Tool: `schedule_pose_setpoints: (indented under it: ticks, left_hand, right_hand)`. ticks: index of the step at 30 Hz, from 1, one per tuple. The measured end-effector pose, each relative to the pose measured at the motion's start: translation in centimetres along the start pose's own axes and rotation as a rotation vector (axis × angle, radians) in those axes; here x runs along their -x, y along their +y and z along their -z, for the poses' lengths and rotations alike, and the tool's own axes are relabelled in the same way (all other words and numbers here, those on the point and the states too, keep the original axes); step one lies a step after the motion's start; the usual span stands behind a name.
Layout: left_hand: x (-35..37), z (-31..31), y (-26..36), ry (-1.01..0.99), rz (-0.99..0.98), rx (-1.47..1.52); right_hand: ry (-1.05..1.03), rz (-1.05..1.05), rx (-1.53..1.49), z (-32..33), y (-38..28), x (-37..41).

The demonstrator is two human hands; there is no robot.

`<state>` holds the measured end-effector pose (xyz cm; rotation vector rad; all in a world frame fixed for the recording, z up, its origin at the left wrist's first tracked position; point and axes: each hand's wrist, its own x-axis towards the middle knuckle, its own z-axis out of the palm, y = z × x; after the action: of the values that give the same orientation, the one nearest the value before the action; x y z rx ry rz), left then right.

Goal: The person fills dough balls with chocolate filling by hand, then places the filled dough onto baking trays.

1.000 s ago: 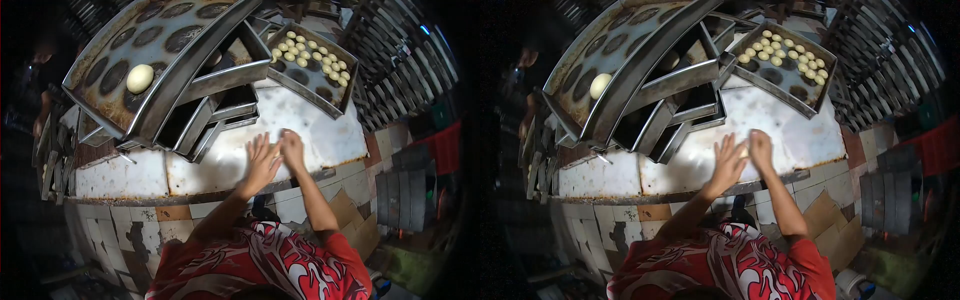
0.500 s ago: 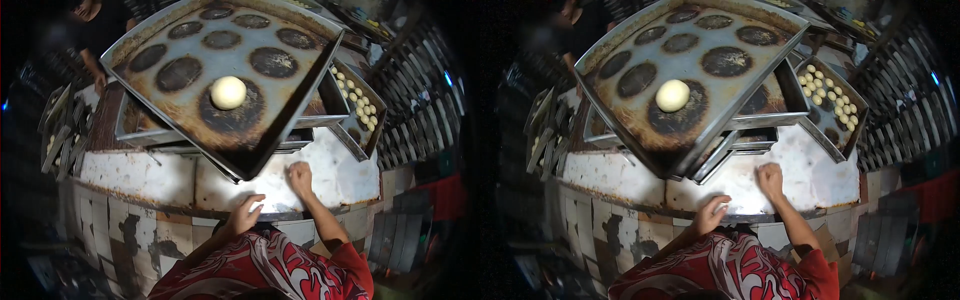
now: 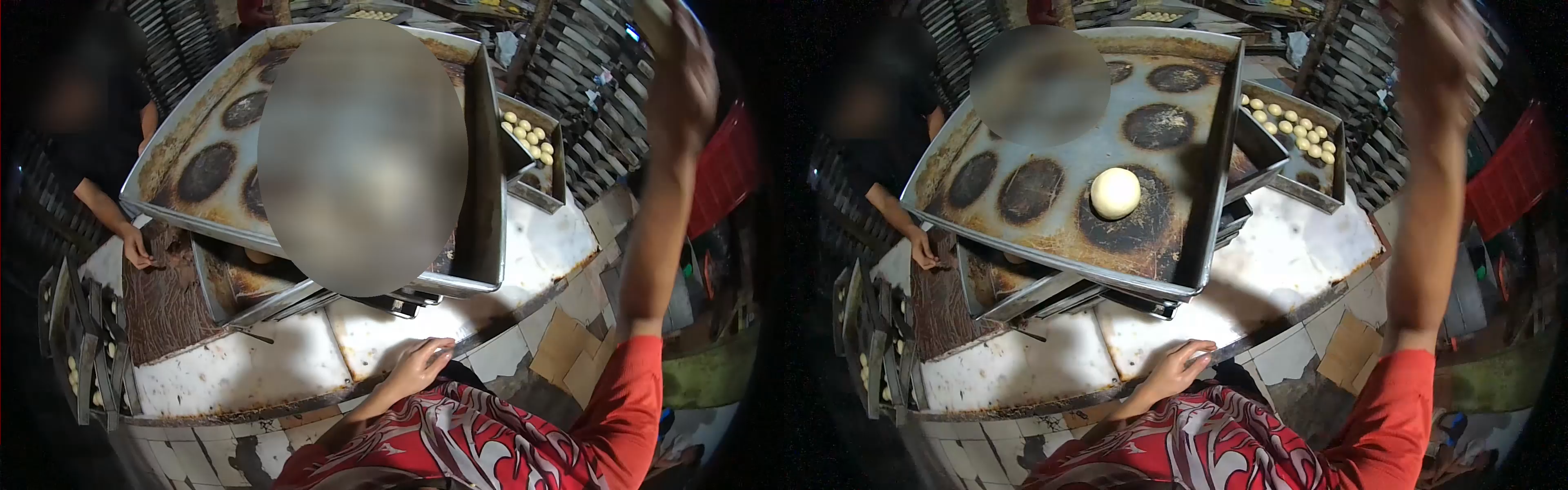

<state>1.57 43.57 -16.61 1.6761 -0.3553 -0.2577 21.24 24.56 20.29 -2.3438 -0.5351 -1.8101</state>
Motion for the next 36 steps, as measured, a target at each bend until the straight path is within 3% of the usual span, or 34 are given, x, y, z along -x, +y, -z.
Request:
schedule_pose_setpoints:
  ticks: [1, 3, 4, 6, 7, 8, 9, 10, 11, 12, 13, 14, 15, 16, 17, 18, 19, 20, 21, 23, 25, 26, 28, 30, 31, 33, 34, 35, 36]
  left_hand:
    - [-0.3, -0.3, 0.3, -0.008, -0.003, -0.004]
    - [-1.1, -0.9, 0.8, 0.013, -0.061, 0.061]
    - [-1.4, -1.0, 1.1, 0.009, -0.076, 0.043]
    - [-1.9, -1.2, 1.5, 0.025, -0.043, 0.088]
    - [-2.3, -1.5, 1.5, 0.040, -0.007, 0.144]
    - [-2.9, -1.8, 1.0, 0.043, -0.004, 0.120]
    - [-3.5, -2.2, 0.6, 0.041, 0.033, 0.081]
    - [-4.2, -2.7, 0.3, 0.068, -0.004, 0.097]
    - [-5.3, -3.2, 0.2, 0.091, -0.045, 0.112]
    - [-6.1, -3.4, 1.3, 0.107, 0.053, 0.088]
    - [-7.0, -4.0, 1.3, 0.165, 0.086, 0.091]
    - [-7.9, -4.3, 1.0, 0.206, 0.128, 0.028]
    - [-8.9, -4.7, 0.8, 0.254, 0.167, -0.039]
    - [-9.5, -5.7, -0.2, 0.358, 0.144, -0.062]
    - [-10.1, -6.6, -0.7, 0.417, 0.255, -0.013]
    - [-10.5, -7.1, -0.6, 0.449, 0.303, -0.034]
    - [-10.7, -7.6, 0.0, 0.475, 0.356, -0.049]
    - [-10.9, -8.0, 0.7, 0.499, 0.337, -0.048]
    - [-11.3, -8.3, 1.3, 0.521, 0.349, -0.055]
    - [-11.4, -9.2, 2.2, 0.584, 0.431, -0.001]
    - [-11.5, -9.7, 1.8, 0.590, 0.385, 0.014]
    - [-11.3, -9.8, 1.7, 0.571, 0.340, 0.032]
    - [-11.2, -10.0, 2.0, 0.579, 0.288, 0.143]
    - [-10.6, -10.0, 2.0, 0.530, 0.195, 0.428]
    - [-10.9, -10.3, 2.6, 0.533, 0.185, 0.428]
    - [-11.0, -11.4, 3.8, 0.884, 0.075, 1.007]
    - [-9.1, -11.6, 2.2, 0.904, 0.171, 1.067]
    - [-6.4, -11.1, 0.3, 0.919, 0.165, 1.068]
    - [-3.0, -10.4, -1.6, 0.765, 0.083, 0.328]
  right_hand:
    - [-0.120, 0.042, -0.147, -4.3, 1.3, 0.0]
    - [-0.504, -0.202, -0.673, -9.6, -3.8, 0.9]
    - [-0.883, 0.001, -0.481, -9.1, -6.4, 1.1]
    - [-0.856, 0.189, -0.505, -9.9, -6.2, 1.3]
    - [-0.458, 0.158, -0.720, -11.7, -4.0, 0.9]
    - [-0.450, -0.140, -0.657, -11.9, 0.0, -1.1]
    - [-0.098, -0.229, -0.948, -9.1, -1.7, -4.0]
    - [0.063, -0.273, -0.956, -10.5, 1.2, -3.8]
    - [0.038, -0.292, -0.915, -13.3, 4.5, -2.0]
    - [0.013, -0.310, -0.875, -16.0, 7.7, -0.1]
    - [-0.130, -0.300, -0.650, -20.3, 11.4, 3.6]
    - [-0.061, -0.244, -0.647, -23.8, 11.3, 7.3]
    - [-0.225, -0.221, -0.606, -28.9, 13.9, 12.5]
    - [-0.734, -0.400, -0.516, -32.4, 15.8, 17.3]
    - [-0.934, -0.311, -0.359, -37.1, 18.2, 24.1]
    - [-1.275, -0.287, -0.283, -40.1, 20.0, 28.5]
    - [-1.255, -0.644, -0.218, -37.7, 18.7, 28.1]
    - [-1.257, -0.896, -0.195, -40.8, 20.1, 31.1]
    - [-1.236, -0.890, -0.127, -40.0, 19.5, 30.8]
    - [-1.059, -1.077, -0.306, -43.2, 19.4, 33.3]
    - [-1.390, -1.063, -0.797, -42.5, 19.5, 32.6]
    - [-1.311, -0.981, -1.065, -40.3, 18.2, 32.3]
    - [-1.067, -0.425, -0.956, -32.1, 14.3, 29.8]
    - [-0.864, -0.237, -0.748, -20.1, 9.6, 27.0]
    - [-0.830, -0.290, -0.795, -15.8, 7.3, 28.5]
    - [-0.981, -0.281, -1.017, -7.9, 2.4, 32.7]
    - [-1.409, -0.262, -1.287, -6.3, -0.1, 37.8]
    - [-1.478, -0.004, -1.329, -2.9, -2.2, 38.2]
    - [-1.521, 0.261, -1.387, 0.5, -4.4, 38.6]
